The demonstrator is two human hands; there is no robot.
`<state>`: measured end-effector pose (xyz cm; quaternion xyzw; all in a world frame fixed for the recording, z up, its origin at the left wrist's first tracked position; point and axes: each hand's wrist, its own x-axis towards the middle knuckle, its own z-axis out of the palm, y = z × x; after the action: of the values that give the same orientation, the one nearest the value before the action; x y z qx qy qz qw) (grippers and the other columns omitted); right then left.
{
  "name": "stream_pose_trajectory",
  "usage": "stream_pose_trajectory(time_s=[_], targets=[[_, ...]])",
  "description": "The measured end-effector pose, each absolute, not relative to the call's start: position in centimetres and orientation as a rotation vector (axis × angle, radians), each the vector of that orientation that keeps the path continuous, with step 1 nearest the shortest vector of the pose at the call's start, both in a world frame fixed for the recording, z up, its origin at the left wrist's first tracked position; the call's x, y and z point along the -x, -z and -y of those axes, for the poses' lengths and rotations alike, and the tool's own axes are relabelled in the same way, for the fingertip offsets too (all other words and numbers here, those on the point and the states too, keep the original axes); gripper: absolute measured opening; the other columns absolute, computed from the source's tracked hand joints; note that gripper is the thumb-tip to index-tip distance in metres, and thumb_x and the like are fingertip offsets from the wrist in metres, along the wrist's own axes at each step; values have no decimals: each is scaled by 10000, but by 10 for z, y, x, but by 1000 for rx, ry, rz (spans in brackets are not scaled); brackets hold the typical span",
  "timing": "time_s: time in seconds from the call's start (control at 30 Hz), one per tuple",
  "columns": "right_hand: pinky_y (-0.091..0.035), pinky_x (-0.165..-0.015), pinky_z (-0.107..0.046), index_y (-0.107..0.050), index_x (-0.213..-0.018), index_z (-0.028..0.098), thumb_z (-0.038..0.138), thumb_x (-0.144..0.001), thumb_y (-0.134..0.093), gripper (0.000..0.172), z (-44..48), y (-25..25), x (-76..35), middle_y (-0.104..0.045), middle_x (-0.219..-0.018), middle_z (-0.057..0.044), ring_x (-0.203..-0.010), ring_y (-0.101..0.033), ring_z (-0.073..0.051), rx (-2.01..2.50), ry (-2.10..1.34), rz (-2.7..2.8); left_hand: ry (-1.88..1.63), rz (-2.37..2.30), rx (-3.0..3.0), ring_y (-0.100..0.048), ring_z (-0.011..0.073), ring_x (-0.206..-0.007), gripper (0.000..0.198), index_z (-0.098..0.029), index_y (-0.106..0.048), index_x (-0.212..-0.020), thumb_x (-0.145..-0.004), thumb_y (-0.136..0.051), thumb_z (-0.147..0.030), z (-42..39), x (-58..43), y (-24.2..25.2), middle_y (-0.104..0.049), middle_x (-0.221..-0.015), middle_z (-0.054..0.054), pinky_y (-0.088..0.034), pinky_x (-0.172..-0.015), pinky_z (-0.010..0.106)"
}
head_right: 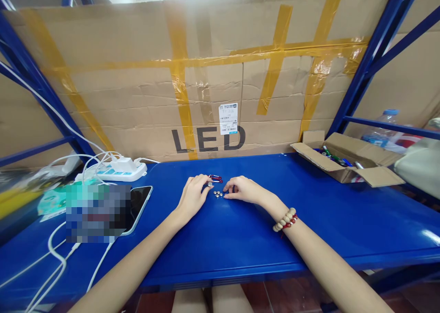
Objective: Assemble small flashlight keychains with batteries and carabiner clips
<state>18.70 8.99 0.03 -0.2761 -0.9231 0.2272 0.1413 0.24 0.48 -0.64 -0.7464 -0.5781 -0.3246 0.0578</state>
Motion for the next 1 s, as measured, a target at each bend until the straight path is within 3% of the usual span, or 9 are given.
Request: stream_pose_trajectory(time_s=[0.37, 0.5, 0.67, 0.9, 1.0], targets=[[-441, -625, -236, -672, -882, 192, 281, -786, -562, 171, -89, -2, -188, -667, -844, -40, -730, -594, -146, 776, -572, 2693, 952, 1752, 2288, -543, 143, -886, 188, -221, -586, -933, -870, -437, -127, -3, -2, 5, -634, -982, 2, -349, -783, 284], [-452, -661, -250, -647, -970, 189, 201, -810, -504, 215, -85, -3, -187, -653, -906, -56, -728, -589, -138, 780, -504, 2688, 927, 1755, 2297, -544, 144, -882, 178, -215, -585, -922, -866, -441, -126, -3, -3, 5, -631, -969, 7, -351, -781, 285], [-445, -660, -250, -622, -1043, 201, 240, -827, -502, 250, -83, -6, -187, -614, -979, -64, -744, -577, -139, 773, -438, 2703, 903, 1765, 2266, -543, 149, -882, 189, -212, -576, -948, -872, -426, -125, -2, -3, 4, -631, -975, 10, -354, -777, 286], [-427, -631, -231, -621, -1035, 222, 286, -820, -534, 241, -76, -15, -188, -619, -917, -37, -736, -576, -135, 813, -327, 2710, 950, 1741, 2228, -554, 169, -911, 206, -206, -545, -1030, -887, -404, -162, -3, -2, 3, -635, -988, 31, -370, -804, 299], [-438, -694, -255, -607, -1059, 216, 313, -813, -538, 273, -80, -29, -197, -621, -958, -46, -804, -584, -154, 932, -141, 2500, 991, 1743, 2184, -558, 189, -921, 205, -195, -531, -1031, -898, -375, -206, -5, 1, 2, -626, -975, 53, -385, -796, 313]])
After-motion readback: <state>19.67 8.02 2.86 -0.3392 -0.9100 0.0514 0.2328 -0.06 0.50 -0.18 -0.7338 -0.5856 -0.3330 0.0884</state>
